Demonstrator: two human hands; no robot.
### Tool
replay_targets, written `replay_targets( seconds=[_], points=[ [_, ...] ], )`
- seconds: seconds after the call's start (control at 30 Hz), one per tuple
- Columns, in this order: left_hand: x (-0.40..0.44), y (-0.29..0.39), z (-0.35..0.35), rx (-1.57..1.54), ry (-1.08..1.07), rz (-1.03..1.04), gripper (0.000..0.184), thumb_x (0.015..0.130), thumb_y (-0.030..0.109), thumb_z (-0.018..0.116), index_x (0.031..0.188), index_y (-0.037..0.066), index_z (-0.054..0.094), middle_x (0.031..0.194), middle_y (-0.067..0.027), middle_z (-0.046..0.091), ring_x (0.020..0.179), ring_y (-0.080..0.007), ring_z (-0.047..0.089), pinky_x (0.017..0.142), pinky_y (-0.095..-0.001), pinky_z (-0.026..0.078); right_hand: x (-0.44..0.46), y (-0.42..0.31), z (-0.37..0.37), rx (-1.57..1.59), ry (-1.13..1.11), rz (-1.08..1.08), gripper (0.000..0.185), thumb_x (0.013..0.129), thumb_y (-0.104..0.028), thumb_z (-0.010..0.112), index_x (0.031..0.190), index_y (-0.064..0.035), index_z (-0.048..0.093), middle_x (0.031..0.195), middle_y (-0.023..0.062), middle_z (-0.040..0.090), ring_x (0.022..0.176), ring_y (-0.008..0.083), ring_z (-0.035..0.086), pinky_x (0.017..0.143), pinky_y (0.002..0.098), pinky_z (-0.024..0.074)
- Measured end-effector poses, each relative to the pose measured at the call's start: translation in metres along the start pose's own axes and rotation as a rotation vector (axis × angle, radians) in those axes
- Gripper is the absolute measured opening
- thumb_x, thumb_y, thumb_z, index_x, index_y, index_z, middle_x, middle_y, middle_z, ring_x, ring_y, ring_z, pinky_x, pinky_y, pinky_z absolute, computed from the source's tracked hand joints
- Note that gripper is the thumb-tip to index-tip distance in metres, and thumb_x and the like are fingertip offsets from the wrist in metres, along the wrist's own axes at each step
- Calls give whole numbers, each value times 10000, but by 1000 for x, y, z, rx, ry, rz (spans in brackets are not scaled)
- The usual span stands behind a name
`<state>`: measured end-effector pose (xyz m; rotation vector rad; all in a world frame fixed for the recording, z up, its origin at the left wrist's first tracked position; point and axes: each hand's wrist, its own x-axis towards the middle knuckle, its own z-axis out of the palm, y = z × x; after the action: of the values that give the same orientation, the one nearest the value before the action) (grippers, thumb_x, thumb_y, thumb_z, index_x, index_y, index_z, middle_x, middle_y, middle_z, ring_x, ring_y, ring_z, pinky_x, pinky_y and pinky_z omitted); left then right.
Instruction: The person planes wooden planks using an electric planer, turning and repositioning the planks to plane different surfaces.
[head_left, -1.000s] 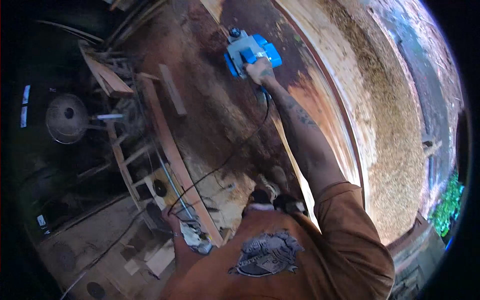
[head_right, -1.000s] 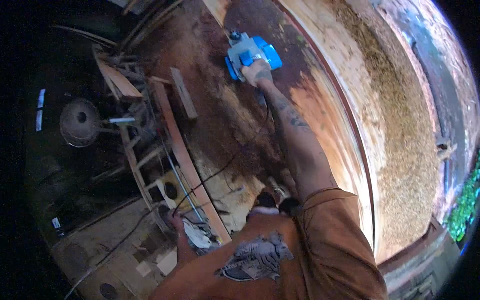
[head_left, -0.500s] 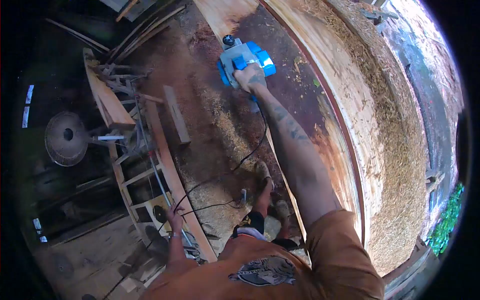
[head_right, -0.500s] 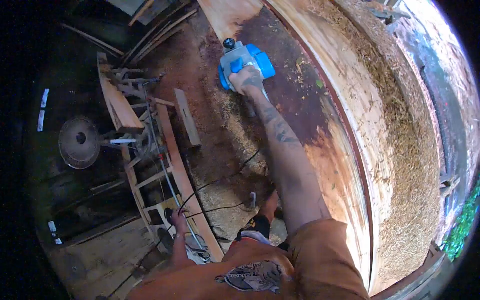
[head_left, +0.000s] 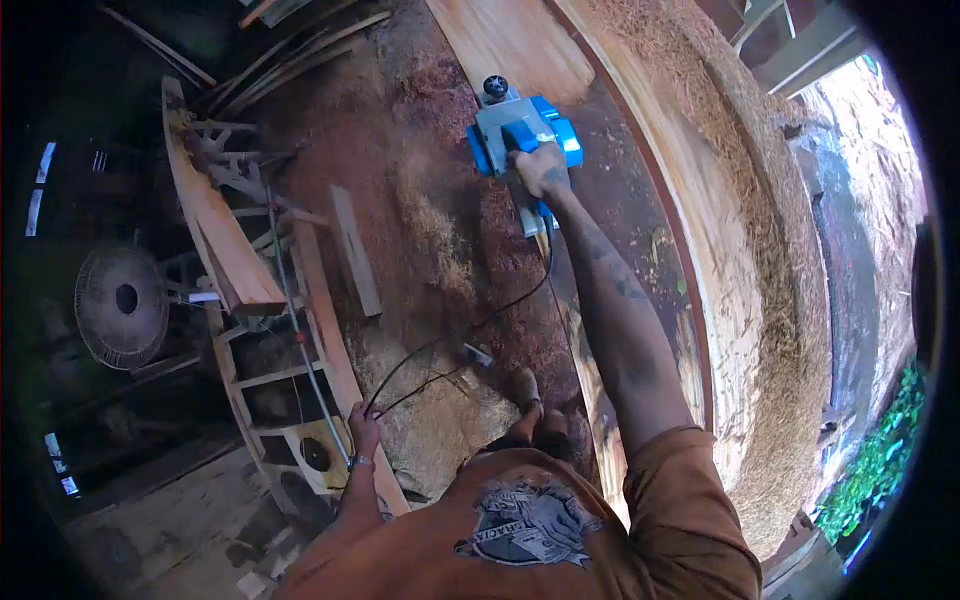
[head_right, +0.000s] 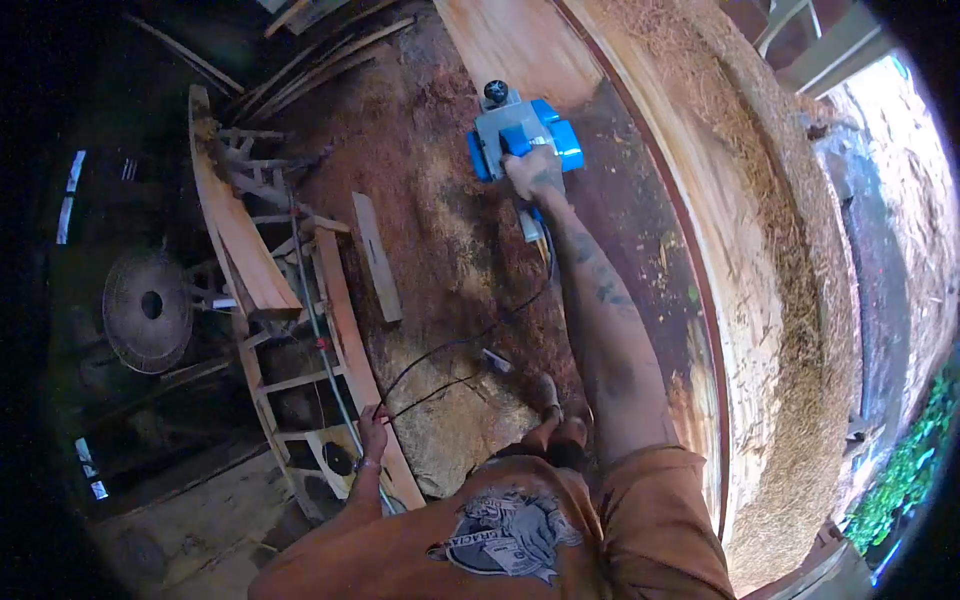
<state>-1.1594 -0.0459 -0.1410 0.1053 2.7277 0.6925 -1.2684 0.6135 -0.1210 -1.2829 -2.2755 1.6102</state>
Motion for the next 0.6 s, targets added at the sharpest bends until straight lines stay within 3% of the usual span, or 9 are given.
replay_targets(
  seconds=[0.2, 0.3, 0.4, 0.5, 0.53, 0.6],
  points=[
    [68, 57, 10, -121, 13, -47, 247, 958, 40, 536, 844, 19, 755, 884, -149, 670, 877, -303, 673, 796, -374, 508, 46, -28, 8, 13, -5, 38, 582, 765, -368, 726, 1037, 144, 678, 1102, 349, 677, 1081, 446, 671, 939, 473, 535],
    [113, 60, 22, -37, 41, 118, 239, 944, 36, 542, 830, 12, 750, 908, -164, 681, 891, -327, 674, 808, -387, 513, 70, -37, 16, -14, 35, 21, 566, 764, -371, 716, 1001, 142, 686, 1059, 342, 689, 1046, 442, 685, 919, 485, 542],
    [160, 77, 25, -18, -86, -104, 201, 928, 26, 546, 889, -7, 741, 926, -159, 694, 892, -336, 674, 812, -386, 517, 88, -65, 12, 5, 44, 15, 535, 770, -368, 701, 974, 126, 697, 1026, 330, 700, 1008, 439, 697, 896, 493, 546],
    [204, 68, 25, 82, 8, 142, 196, 926, 16, 534, 925, -13, 727, 891, -137, 704, 880, -311, 679, 814, -391, 516, 109, -87, 13, 36, 58, 14, 502, 769, -360, 703, 945, 109, 706, 989, 321, 707, 973, 433, 707, 873, 492, 549],
    [203, 134, 7, 7, -61, 14, 200, 930, 8, 524, 926, -3, 723, 881, -120, 705, 857, -267, 681, 791, -376, 524, 121, -92, 15, 53, 47, 24, 491, 764, -357, 717, 935, 103, 710, 974, 322, 707, 965, 427, 710, 863, 490, 550],
    [220, 175, -4, -61, -39, -58, 200, 929, 3, 523, 907, 0, 722, 865, -111, 694, 845, -241, 680, 766, -362, 529, 136, -99, 22, 30, 114, 13, 485, 748, -357, 731, 919, 96, 710, 909, 307, 714, 899, 415, 725, 819, 487, 566]
  ],
)
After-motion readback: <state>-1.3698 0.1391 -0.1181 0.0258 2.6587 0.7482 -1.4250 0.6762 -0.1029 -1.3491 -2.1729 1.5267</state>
